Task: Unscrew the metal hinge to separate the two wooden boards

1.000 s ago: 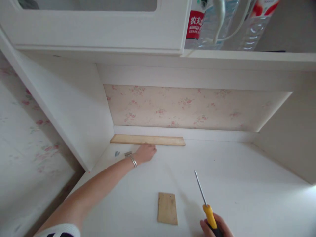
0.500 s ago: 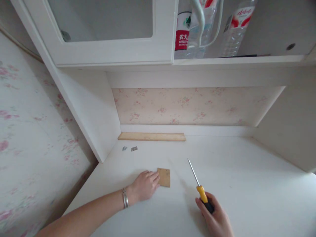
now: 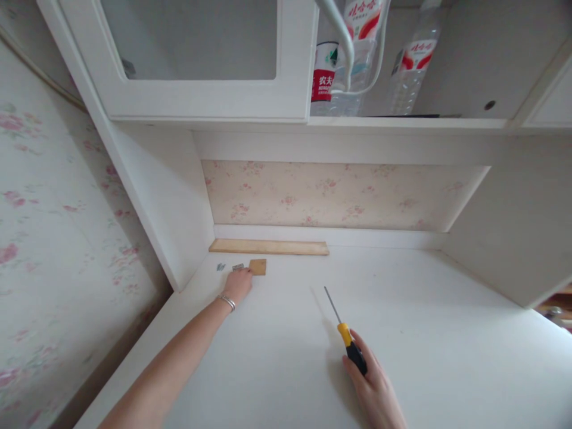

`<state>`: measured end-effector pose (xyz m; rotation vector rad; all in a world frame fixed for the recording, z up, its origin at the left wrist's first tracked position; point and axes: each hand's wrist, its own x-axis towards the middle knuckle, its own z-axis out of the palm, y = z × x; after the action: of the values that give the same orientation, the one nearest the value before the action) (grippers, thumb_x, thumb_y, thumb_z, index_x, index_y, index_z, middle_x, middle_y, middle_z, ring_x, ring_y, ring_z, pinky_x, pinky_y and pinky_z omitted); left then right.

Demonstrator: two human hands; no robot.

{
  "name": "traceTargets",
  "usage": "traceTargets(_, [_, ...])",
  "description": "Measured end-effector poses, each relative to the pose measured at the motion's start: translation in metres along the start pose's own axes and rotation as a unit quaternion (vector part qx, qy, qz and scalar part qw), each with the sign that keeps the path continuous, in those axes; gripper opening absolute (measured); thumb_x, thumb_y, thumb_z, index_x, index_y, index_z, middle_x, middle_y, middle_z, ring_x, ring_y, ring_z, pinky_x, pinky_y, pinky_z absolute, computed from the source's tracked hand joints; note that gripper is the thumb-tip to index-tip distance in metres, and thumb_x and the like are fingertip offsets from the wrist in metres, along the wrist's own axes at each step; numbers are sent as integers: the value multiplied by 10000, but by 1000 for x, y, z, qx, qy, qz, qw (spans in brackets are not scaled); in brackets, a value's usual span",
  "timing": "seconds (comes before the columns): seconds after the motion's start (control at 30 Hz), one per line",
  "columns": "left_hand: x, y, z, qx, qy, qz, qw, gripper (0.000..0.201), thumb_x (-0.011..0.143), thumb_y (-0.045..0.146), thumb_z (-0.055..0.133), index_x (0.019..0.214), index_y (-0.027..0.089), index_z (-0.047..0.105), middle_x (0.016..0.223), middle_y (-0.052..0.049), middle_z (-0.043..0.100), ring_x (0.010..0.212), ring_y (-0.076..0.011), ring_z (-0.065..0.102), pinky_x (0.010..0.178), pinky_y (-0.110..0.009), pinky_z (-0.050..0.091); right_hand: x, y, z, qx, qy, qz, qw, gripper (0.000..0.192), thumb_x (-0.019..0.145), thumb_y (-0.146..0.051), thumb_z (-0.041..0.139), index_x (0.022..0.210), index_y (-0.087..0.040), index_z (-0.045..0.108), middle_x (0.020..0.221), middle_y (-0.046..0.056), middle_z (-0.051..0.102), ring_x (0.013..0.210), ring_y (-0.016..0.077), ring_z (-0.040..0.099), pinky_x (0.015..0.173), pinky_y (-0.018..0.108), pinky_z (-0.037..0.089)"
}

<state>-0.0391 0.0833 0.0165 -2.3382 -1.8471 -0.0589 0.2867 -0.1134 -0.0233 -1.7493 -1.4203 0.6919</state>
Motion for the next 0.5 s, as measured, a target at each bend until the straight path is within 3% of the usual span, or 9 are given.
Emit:
traceTargets(0.2, [8,-17,17,-19,31,-75,997,349,889,178,308,957,149,649,987,-148,604,944,-234,573,714,-331,459,7,4,3,-27,-6,1,1000,522,775,-489,483,1236,-245,492,1176,66,614,1088,235,558,911,308,432])
traceTargets(0.4, [18,-38,24,-39,55,-98,993,355,900,218,298,948,154,643,953,-138,604,905,-229,572,737,-355,436,5,9,16,-1,77,-22,997,471,756,-475,477,1168,-257,547,1138,48,634,1063,229,572,915,302,419])
traceTargets(0.5, [17,-40,29,-49,69,-95,992,338,898,218,307,937,153,636,950,-130,607,887,-223,574,727,-338,429,7,10,20,-4,79,-14,997,457,750,-473,485,1152,-265,546,1125,42,638,1048,224,577,887,298,428])
